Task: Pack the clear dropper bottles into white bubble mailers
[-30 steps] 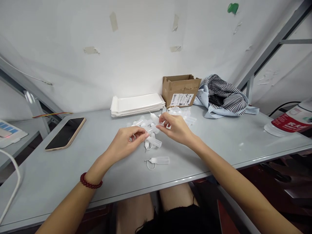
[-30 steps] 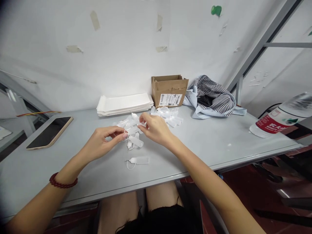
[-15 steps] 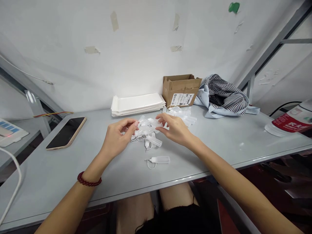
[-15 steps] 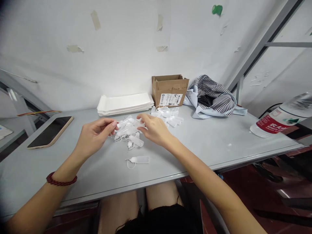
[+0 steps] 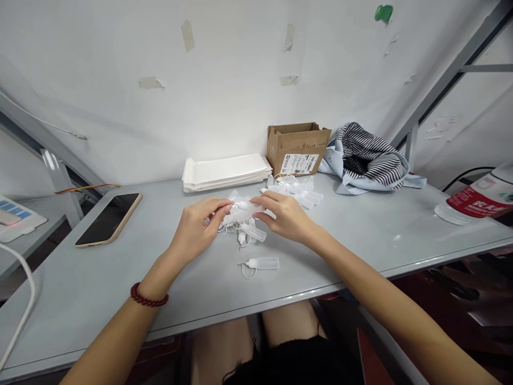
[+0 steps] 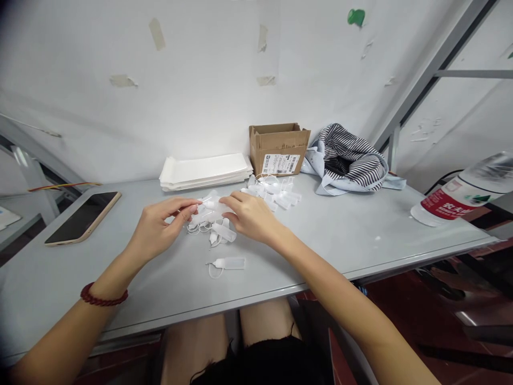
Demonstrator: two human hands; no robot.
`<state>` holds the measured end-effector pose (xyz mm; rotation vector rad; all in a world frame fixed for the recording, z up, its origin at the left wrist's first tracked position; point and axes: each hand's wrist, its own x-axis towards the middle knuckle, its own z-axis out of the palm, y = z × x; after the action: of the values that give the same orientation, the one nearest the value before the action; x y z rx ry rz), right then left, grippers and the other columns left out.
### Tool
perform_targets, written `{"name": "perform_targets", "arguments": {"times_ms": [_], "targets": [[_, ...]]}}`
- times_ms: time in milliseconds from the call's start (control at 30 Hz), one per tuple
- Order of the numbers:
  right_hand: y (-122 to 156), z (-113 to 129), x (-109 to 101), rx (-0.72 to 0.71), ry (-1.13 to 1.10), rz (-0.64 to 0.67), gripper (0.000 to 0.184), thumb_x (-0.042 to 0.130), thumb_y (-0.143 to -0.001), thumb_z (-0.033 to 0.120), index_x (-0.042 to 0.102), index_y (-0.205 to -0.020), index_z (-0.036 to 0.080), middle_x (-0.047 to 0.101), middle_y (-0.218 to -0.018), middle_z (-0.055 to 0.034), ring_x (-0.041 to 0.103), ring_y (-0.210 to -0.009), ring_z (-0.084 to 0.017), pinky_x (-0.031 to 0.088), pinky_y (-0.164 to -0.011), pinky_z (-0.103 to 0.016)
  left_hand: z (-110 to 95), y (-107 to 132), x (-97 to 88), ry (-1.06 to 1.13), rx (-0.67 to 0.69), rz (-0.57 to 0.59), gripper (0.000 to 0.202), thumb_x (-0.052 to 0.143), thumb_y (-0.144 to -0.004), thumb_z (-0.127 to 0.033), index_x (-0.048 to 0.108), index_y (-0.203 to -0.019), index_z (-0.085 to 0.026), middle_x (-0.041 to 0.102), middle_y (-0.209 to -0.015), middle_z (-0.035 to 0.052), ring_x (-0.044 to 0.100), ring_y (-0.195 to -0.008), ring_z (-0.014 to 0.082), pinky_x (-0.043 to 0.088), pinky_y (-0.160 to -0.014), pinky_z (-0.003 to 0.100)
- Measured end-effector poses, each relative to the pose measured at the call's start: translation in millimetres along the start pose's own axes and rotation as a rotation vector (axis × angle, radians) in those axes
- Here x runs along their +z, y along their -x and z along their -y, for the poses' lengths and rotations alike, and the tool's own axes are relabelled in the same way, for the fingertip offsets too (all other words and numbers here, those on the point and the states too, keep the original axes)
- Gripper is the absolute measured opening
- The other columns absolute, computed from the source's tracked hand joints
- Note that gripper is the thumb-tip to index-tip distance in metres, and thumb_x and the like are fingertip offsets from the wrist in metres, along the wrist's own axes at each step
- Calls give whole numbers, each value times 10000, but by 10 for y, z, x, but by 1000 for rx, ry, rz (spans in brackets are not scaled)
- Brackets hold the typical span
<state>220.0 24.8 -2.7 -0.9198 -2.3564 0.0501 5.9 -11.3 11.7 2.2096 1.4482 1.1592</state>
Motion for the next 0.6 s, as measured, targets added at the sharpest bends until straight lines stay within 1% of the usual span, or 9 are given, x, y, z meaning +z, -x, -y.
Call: {"name": "perform_targets", "arguments": {"times_ms": [133,367,467,600], "targets": [[0,-6,-14,-4,3,7,216,554,-871,184,619,-1076,157,656,-922,-86,589,-764,-169,414,-629,-268,3,3,-3,-11,1,-17,256,482,-896,-331,698,-931,-199,703,-840,35,581,-674,143,476,-617,255],[2,-3,-20,1,7,26,226,551,-869,188,623,-1079,140,653,-919,-89,582,-759,-171,404,-624,-269,17,0,3,-7,33,-33,241,497,-899,-312,700,-932,-186,695,-828,33,569,-654,132,471,-598,250],[3,1,-21,-9,10,24,229,552,-870,199,629,-1079,146,650,-915,-89,580,-752,-169,401,-621,-265,11,8,0,-2,46,-41,234,509,-895,-304,702,-937,-177,703,-853,44,580,-675,139,476,-607,254],[5,2,-22,-30,5,23,228,525,-888,225,631,-1075,150,641,-909,-92,580,-770,-180,396,-616,-269,4,13,-6,-19,44,-31,236,500,-895,-305,704,-933,-193,709,-872,45,601,-707,148,486,-627,257]]}}
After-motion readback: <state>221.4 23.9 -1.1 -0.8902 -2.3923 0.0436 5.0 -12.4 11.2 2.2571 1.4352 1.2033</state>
